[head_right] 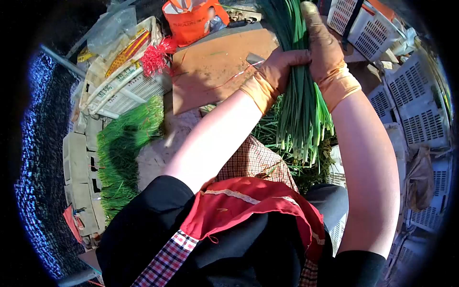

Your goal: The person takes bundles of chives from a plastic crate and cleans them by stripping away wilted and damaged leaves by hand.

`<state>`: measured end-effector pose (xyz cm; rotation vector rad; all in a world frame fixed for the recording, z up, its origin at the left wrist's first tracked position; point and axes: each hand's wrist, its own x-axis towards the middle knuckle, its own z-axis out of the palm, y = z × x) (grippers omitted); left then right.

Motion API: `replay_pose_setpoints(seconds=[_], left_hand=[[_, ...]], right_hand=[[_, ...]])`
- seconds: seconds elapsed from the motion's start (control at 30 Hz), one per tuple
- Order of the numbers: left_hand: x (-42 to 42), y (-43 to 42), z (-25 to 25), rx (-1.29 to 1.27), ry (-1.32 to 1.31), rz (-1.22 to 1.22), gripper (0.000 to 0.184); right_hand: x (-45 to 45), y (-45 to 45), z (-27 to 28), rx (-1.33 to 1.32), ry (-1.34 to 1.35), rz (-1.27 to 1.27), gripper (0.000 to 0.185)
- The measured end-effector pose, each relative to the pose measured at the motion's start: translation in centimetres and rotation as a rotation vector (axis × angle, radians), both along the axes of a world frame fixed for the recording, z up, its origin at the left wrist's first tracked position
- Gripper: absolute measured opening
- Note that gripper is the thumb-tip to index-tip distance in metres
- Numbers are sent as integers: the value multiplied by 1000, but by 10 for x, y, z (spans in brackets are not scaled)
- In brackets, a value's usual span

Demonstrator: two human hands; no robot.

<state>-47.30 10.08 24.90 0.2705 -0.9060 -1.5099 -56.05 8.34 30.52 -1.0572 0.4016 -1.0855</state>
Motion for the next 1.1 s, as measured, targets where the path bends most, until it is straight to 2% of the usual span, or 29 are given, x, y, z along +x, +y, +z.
replay_pose_setpoints(seconds=[0.03,0.1,0.13,0.17,0.23,0.3,0.4,0.43,0.47,0.53,0.57,0.6,0.67,0.7,0.77,0.8,0.83,0.9,1.03,1.1], left_hand=[[-2,-3,-1,81,-26,30,41],[-4,-4,-6,170,-113,70,35],[-7,-5,-11,214,-10,57,33],[-9,-6,-16,259,93,45,31],[-7,-11,-25,248,155,12,30],[2,-9,-26,195,262,-27,30],[9,-16,-22,176,289,75,31],[14,-14,-18,148,288,126,30],[16,-10,-14,168,271,249,30],[22,-16,-14,178,337,170,32],[22,-13,-11,182,363,172,32],[24,-11,-10,206,471,103,32],[25,-8,-8,213,474,132,40],[25,-7,-7,187,493,133,42],[30,-2,-5,168,491,124,42],[33,1,-1,156,489,111,41],[35,4,2,149,484,119,41],[38,11,9,104,530,213,39],[66,5,2,35,582,185,35],[79,8,6,51,526,358,36]], right_hand=[[-1,0,0,-5,-2,-5,59],[-4,-3,-3,-369,446,-209,82],[-7,-11,-6,-506,683,-177,95],[-11,-21,-15,-694,918,-309,100],[-21,1,-2,-716,1057,-336,96],[-36,23,0,-741,868,-382,85],[-68,91,24,-976,1024,-641,52],[-82,103,17,-1186,1034,-770,45],[-89,120,8,-1073,1013,-771,36],[-98,141,-33,-668,853,-727,28],[-100,142,-41,-774,993,-726,37],[-98,142,-47,-746,922,-725,41],[-90,140,-45,-751,869,-730,43],[-85,138,-40,-807,869,-727,36],[-83,133,-46,-686,645,-623,24],[-77,134,-46,-549,447,-565,17],[-75,136,-45,-424,380,-529,14],[-78,139,-42,-365,413,-516,11],[-116,160,-36,-533,632,-620,12],[-150,162,-67,-522,615,-572,15]])
